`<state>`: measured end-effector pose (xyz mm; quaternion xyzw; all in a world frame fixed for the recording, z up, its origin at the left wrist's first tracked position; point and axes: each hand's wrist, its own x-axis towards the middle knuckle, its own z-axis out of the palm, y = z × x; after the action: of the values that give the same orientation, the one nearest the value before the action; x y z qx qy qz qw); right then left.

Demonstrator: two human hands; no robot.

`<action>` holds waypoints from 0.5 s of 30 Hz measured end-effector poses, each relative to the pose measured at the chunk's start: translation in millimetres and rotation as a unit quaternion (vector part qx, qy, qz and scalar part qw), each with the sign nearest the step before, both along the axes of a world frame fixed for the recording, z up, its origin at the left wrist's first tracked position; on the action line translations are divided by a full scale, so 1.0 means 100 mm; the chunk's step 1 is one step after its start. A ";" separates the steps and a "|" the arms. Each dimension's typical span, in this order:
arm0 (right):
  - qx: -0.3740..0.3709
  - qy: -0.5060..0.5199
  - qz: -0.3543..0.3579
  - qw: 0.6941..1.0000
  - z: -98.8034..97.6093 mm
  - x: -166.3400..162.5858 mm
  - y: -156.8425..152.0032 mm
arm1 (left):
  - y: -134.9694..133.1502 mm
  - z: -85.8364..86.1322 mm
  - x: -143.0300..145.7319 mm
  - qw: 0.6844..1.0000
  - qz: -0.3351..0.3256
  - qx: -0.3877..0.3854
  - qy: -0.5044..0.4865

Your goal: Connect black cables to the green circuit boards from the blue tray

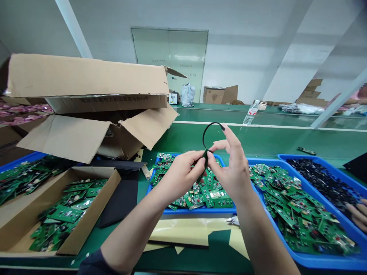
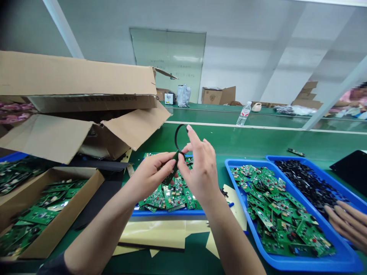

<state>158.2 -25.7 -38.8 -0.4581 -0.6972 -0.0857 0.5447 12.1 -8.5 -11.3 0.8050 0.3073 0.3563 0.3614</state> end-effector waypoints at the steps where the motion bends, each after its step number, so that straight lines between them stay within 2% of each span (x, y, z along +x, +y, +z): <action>1: -0.002 -0.002 -0.006 1.000 0.00 0.00 0.01 | 0.00 0.00 0.00 1.000 0.005 -0.004 0.003; 7: -0.061 0.012 -0.084 0.995 -0.07 0.17 0.15 | 0.06 -0.01 -0.08 0.999 0.036 -0.019 0.036; 12: -0.177 0.073 -0.050 0.980 -0.08 0.40 0.21 | 0.12 0.03 -0.15 0.996 0.048 -0.004 0.079; 15: -0.202 0.131 -0.038 0.970 -0.04 0.46 0.19 | 0.14 0.05 -0.19 0.996 0.041 -0.020 0.083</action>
<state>203.9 -7.0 -42.7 -0.5919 -0.6049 0.0967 0.5238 -6.6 5.4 -6.6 0.8110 0.3759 0.2966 0.3362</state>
